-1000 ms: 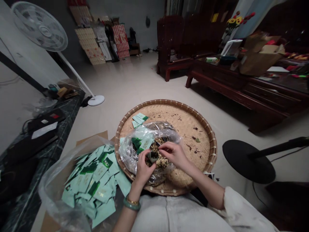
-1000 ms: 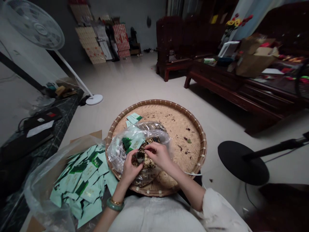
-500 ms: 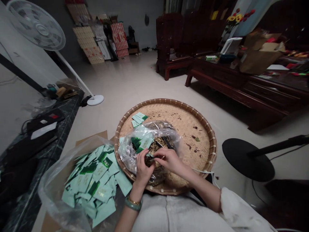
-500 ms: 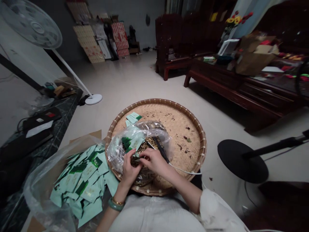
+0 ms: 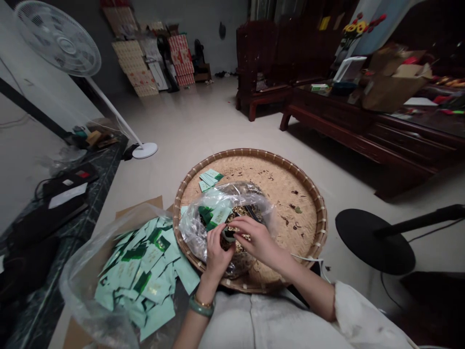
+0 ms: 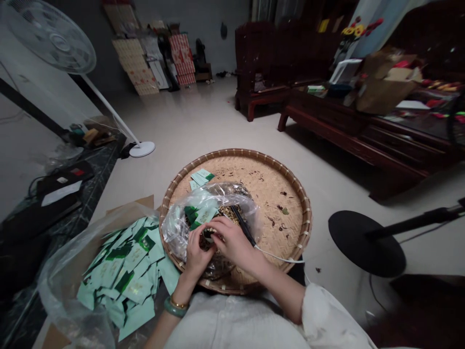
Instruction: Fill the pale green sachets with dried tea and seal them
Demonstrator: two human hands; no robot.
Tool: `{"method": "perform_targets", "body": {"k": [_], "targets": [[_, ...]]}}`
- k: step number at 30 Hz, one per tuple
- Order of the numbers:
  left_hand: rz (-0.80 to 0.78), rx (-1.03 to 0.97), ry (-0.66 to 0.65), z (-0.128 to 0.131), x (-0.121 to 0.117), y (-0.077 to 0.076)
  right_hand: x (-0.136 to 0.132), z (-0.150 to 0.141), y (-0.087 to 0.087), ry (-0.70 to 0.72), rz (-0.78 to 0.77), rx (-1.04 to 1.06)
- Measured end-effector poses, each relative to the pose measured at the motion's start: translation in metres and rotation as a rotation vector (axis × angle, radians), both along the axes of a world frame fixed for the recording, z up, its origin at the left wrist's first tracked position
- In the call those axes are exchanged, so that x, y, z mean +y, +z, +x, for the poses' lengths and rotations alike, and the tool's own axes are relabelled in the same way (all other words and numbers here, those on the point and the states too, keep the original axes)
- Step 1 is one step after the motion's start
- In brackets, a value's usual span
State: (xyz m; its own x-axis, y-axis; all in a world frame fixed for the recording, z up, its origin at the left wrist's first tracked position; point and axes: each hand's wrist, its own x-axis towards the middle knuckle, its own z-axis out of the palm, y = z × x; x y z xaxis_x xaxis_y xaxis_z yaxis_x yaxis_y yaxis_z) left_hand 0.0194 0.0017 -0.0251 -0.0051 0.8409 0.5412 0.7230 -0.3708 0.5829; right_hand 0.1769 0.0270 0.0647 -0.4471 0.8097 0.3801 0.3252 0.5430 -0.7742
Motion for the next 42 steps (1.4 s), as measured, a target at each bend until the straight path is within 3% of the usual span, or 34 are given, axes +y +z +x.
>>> {"method": "perform_targets", "body": {"k": [7,11,15,19,23,30,34,38,42], "targets": [[-0.037,-0.024,-0.018,0.0,-0.001,0.001,-0.003,0.007,-0.009,0.002,0.034,-0.147],[-0.037,-0.009,-0.021,0.003,-0.001,0.0,0.004,0.003,-0.016,-0.024,-0.018,-0.097],[-0.059,0.0,-0.032,0.003,-0.001,0.0,0.008,0.002,-0.021,-0.018,0.041,-0.059],[-0.052,0.001,-0.014,0.003,0.0,-0.001,0.006,0.004,-0.016,-0.026,0.104,0.007],[-0.011,0.004,-0.017,0.004,0.002,-0.003,0.005,0.004,-0.014,-0.009,0.172,-0.06],[-0.073,0.013,-0.041,0.004,0.0,-0.002,0.012,0.002,-0.02,0.02,0.174,-0.225],[-0.078,-0.013,-0.018,0.003,0.0,-0.003,0.01,0.006,-0.012,0.002,0.2,-0.184],[-0.047,-0.016,-0.041,0.003,0.002,-0.003,0.006,0.006,-0.005,0.002,0.176,-0.281],[-0.05,-0.012,-0.04,0.003,0.002,-0.004,0.006,0.006,-0.005,0.011,0.188,-0.297]]}}
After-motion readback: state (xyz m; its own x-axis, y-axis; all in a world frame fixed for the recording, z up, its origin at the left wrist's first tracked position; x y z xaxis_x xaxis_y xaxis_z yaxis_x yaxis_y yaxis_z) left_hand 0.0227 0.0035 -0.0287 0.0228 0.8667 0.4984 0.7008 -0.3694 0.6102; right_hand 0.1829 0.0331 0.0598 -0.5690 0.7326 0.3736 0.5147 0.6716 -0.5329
